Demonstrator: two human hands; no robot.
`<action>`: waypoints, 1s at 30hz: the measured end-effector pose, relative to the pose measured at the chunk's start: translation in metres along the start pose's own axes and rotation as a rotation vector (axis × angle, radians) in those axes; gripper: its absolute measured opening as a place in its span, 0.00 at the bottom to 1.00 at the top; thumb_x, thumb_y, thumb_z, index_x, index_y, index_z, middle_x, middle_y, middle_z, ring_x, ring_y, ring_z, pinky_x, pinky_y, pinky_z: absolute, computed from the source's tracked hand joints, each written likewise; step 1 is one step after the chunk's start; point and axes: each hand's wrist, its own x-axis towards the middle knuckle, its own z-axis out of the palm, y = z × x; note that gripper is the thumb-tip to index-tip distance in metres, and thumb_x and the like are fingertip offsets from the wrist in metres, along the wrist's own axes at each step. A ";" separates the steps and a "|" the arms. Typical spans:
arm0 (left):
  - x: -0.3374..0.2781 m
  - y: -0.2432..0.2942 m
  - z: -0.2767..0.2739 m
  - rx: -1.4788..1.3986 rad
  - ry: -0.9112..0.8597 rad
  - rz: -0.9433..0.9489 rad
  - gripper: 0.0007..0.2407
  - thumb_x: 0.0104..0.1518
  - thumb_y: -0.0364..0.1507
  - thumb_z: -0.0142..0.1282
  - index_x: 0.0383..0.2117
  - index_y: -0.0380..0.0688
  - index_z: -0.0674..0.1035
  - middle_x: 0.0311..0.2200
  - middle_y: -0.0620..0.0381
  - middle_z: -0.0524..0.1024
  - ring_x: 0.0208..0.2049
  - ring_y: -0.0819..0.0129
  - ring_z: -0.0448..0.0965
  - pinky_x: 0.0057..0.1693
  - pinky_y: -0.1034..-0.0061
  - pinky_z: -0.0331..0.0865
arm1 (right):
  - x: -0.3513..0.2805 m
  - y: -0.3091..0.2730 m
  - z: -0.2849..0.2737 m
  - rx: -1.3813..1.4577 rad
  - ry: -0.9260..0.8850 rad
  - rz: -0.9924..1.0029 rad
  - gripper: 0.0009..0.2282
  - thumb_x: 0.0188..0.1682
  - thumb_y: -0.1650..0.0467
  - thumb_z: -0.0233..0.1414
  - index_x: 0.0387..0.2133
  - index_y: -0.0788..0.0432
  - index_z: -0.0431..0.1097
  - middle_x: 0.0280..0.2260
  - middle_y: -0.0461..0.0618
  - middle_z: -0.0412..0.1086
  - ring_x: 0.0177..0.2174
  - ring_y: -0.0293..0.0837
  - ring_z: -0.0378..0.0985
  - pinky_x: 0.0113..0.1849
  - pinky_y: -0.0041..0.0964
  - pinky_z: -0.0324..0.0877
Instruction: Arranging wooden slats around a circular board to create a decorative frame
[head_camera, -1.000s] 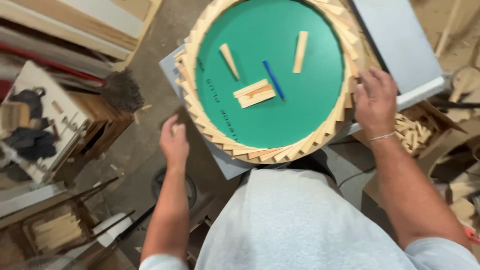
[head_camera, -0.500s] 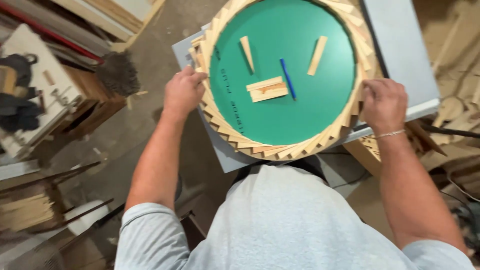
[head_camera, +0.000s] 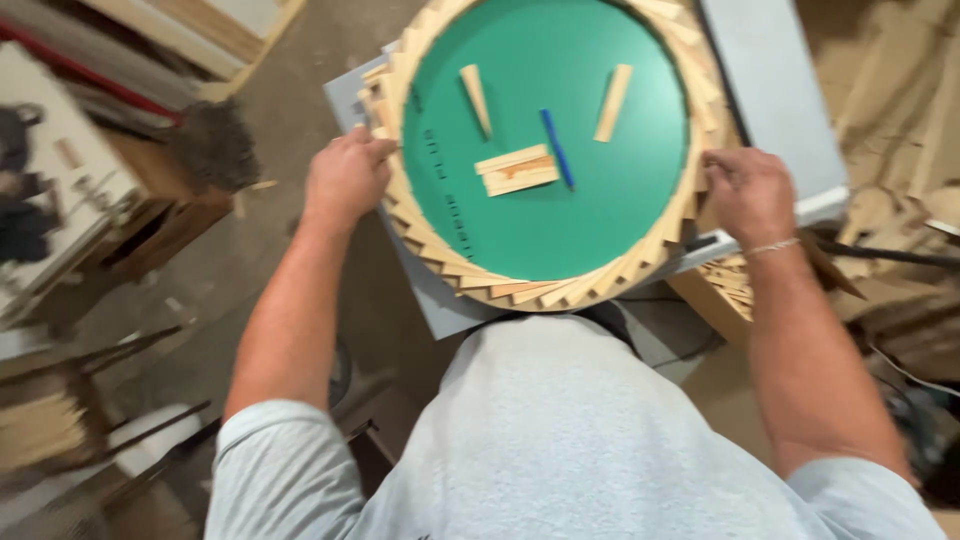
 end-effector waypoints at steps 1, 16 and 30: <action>0.000 -0.002 -0.002 0.019 -0.004 -0.019 0.16 0.54 0.31 0.48 0.47 0.60 0.85 0.34 0.53 0.76 0.35 0.45 0.80 0.38 0.52 0.75 | 0.001 -0.005 -0.003 0.023 -0.003 -0.015 0.10 0.51 0.75 0.58 0.44 0.60 0.82 0.41 0.54 0.80 0.41 0.53 0.80 0.48 0.46 0.70; 0.001 0.012 -0.027 -0.120 -0.289 -0.117 0.16 0.66 0.35 0.50 0.59 0.56 0.79 0.43 0.52 0.77 0.40 0.60 0.78 0.52 0.54 0.75 | -0.005 -0.030 -0.021 -0.063 -0.119 0.090 0.12 0.59 0.70 0.60 0.54 0.59 0.81 0.47 0.58 0.78 0.45 0.58 0.76 0.50 0.56 0.66; -0.005 0.001 -0.013 -0.087 -0.205 -0.089 0.18 0.61 0.37 0.55 0.58 0.60 0.79 0.39 0.50 0.76 0.37 0.44 0.78 0.40 0.47 0.74 | -0.007 -0.018 -0.009 -0.025 -0.024 0.091 0.11 0.55 0.72 0.59 0.50 0.56 0.81 0.45 0.54 0.79 0.44 0.56 0.76 0.49 0.52 0.69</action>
